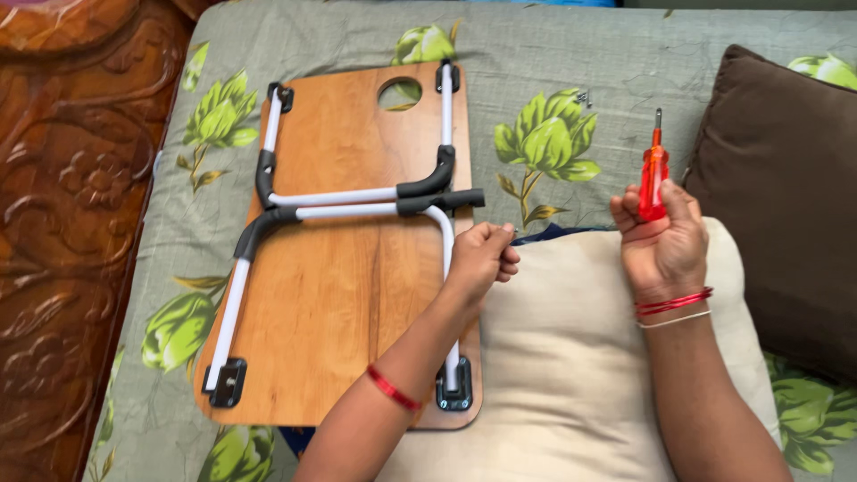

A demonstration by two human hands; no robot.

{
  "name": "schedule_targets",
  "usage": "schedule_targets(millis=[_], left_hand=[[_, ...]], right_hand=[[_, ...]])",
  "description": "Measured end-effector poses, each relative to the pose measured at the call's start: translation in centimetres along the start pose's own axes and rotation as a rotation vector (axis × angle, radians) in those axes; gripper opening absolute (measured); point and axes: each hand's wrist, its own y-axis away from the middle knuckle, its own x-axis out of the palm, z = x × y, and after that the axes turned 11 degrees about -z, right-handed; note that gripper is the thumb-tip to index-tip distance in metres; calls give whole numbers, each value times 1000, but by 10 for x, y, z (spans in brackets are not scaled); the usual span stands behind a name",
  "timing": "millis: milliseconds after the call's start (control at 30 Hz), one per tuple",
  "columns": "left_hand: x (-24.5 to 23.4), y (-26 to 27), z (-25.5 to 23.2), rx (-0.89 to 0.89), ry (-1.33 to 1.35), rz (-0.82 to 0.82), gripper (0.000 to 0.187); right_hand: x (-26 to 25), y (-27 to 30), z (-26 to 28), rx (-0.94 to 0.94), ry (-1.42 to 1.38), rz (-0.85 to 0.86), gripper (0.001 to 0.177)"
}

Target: The person uses a red-handled screwdriver to tighten screws on the leg joints of a small wooden lap desk. They work on multiple corners, securing the white metal legs to the wooden tabletop while lying on a bed.

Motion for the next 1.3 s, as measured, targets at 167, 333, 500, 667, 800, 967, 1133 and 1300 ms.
schedule_targets(millis=[167, 333, 500, 667, 800, 967, 1133, 1300], left_hand=[[58, -51, 13, -64, -270, -158, 24], [90, -94, 32, 17, -583, -283, 28], [111, -145, 42, 23, -749, -291, 30], [133, -187, 32, 75, 48, -119, 28], [114, -178, 13, 150, -38, -117, 36], [49, -119, -14, 263, -65, -6, 38], [-12, -30, -26, 407, -265, 2, 35], [-50, 29, -20, 451, -230, -38, 33]], right_hand=[[-7, -13, -6, 41, 38, -79, 19], [-11, -21, -7, 68, 53, -103, 20], [-7, -38, -6, 60, 66, -133, 21], [-3, -52, -11, 48, 148, -156, 25], [3, -55, -12, 41, 220, -93, 27], [14, -42, -12, -9, 443, 24, 27], [23, -13, -16, -261, 784, 168, 24], [24, 5, -23, -296, 571, 211, 19]])
